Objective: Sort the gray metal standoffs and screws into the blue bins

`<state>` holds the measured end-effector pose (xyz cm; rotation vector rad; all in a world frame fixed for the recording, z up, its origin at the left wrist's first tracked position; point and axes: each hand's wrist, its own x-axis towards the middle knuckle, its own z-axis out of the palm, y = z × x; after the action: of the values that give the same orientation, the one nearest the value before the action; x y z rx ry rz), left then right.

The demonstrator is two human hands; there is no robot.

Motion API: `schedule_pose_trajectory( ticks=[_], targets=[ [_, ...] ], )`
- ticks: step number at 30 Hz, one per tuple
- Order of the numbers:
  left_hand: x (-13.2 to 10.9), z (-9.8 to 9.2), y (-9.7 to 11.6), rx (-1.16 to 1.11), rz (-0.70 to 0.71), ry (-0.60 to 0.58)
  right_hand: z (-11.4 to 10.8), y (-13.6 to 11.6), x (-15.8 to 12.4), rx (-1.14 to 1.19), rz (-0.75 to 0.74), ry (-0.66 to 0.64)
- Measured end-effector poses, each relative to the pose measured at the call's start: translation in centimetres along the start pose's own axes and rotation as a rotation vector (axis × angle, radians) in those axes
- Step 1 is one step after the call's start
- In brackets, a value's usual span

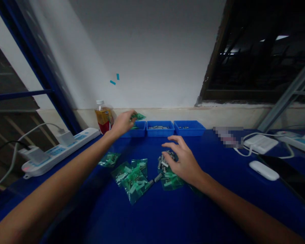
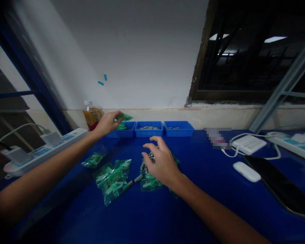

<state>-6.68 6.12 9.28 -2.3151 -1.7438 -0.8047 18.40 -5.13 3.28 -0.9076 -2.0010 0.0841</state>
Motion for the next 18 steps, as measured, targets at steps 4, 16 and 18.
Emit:
schedule_pose_trajectory(
  ticks=[4,16,18],
  targets=[
    [3.6,-0.3,-4.9,0.275,-0.028,-0.056,-0.1,1.2,-0.1,0.004,0.056,0.006],
    [5.9,1.1,-8.4,0.278,0.105,-0.372,-0.5,2.0,0.2,-0.002,0.107,-0.041],
    [5.4,1.2,-8.4,0.232,0.054,-0.367,-0.5,2.3,0.2,0.002,0.109,-0.043]
  ],
)
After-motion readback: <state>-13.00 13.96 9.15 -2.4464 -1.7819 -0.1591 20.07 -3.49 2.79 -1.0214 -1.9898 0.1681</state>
